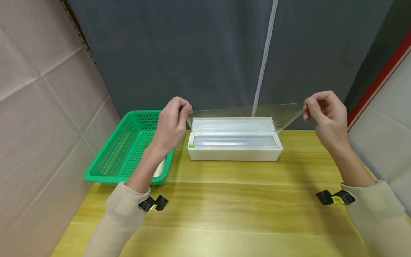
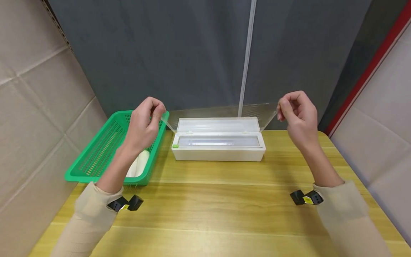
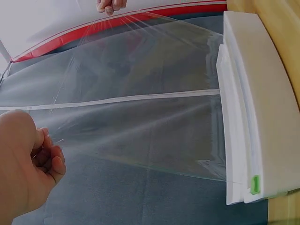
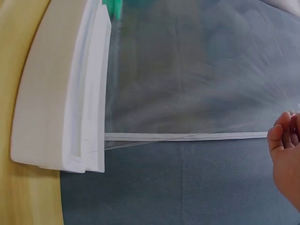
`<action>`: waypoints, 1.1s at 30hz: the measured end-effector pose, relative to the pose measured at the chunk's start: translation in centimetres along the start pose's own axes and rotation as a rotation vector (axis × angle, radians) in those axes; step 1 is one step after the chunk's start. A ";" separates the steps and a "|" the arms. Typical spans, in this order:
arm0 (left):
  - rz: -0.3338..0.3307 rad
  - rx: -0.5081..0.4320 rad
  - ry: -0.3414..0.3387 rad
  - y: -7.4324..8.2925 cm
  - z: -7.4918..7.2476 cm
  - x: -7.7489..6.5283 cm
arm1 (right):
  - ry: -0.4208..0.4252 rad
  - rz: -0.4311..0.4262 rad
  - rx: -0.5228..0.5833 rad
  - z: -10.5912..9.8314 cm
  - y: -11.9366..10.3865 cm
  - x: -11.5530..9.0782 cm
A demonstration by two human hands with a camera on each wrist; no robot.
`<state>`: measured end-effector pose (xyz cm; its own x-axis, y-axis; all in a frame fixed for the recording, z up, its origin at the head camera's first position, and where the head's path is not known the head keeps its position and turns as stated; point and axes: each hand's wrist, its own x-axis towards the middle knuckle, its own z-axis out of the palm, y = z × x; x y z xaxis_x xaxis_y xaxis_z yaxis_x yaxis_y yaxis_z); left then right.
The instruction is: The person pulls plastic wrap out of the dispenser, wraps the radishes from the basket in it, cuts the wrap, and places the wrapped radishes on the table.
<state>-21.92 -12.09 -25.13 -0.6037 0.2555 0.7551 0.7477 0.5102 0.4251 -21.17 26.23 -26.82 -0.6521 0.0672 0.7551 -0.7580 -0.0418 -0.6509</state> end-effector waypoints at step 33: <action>-0.085 -0.212 -0.412 1.3 -1.4 -9.8 | -0.579 0.164 0.244 -3.1 -0.5 -6.5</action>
<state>-14.61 -15.12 -31.30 -0.6925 0.5467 0.4707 0.7052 0.3753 0.6015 -16.56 28.86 -31.63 -0.6092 -0.5044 0.6120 -0.5844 -0.2360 -0.7763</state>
